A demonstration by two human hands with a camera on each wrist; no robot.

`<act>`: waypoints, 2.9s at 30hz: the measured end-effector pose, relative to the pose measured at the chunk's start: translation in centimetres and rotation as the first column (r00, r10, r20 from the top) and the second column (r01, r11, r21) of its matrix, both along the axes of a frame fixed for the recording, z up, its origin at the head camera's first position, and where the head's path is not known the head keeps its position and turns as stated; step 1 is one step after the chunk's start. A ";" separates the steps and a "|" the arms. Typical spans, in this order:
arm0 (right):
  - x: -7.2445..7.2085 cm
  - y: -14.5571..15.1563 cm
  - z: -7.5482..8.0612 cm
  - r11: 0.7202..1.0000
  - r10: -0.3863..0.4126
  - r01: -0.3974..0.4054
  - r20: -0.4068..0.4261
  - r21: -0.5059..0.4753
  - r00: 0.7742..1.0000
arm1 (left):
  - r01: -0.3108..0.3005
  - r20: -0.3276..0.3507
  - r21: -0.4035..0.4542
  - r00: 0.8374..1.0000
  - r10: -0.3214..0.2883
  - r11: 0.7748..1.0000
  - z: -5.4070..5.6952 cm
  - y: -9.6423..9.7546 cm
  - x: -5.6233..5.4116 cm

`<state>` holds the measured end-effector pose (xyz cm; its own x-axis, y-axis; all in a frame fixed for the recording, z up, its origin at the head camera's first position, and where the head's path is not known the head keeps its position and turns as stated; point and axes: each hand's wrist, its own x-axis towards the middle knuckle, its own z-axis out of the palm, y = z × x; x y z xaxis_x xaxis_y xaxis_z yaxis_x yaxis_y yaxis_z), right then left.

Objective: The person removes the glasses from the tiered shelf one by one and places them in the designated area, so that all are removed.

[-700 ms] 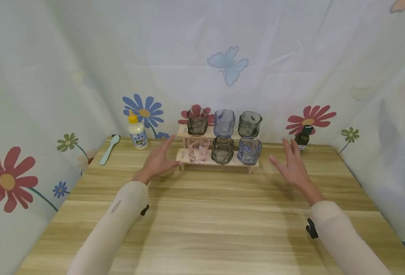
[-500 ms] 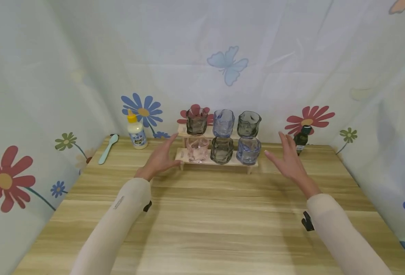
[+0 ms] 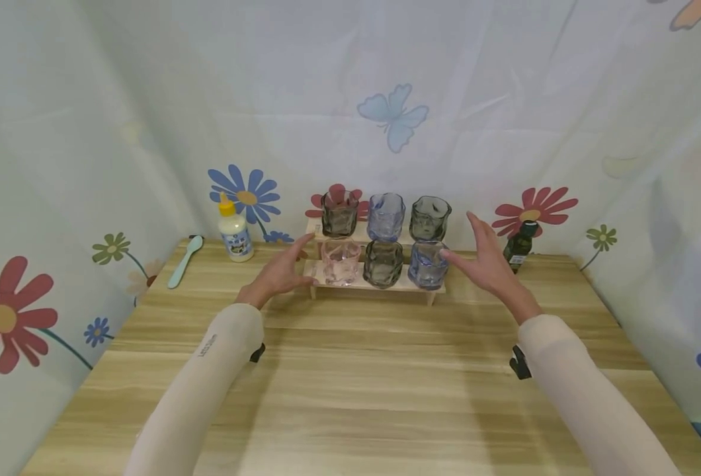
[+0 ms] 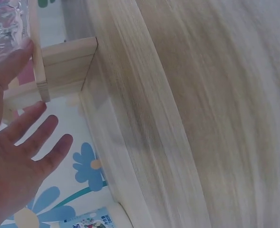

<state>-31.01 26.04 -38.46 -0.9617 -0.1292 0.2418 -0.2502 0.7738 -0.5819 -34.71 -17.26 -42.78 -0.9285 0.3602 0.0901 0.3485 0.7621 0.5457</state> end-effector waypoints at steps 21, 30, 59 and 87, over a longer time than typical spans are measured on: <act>-3.3 -1.4 2.8 0.996 0.052 -0.053 -0.019 -0.075 0.998 | -0.010 0.087 0.080 0.996 0.003 0.997 0.0 0.1 -0.2; -4.4 -2.7 2.6 0.993 0.075 -0.076 -0.018 -0.092 0.997 | -0.018 0.100 0.075 0.995 0.010 0.997 -0.3 0.1 -0.3; -5.8 -5.5 3.5 0.993 0.092 -0.085 0.086 -0.077 0.992 | -0.045 0.103 0.080 0.994 0.037 0.996 -0.1 0.2 -0.1; -6.2 -5.3 3.3 0.996 0.039 -0.031 0.094 -0.078 0.995 | -0.047 0.096 0.084 0.995 0.039 0.995 0.1 0.3 0.1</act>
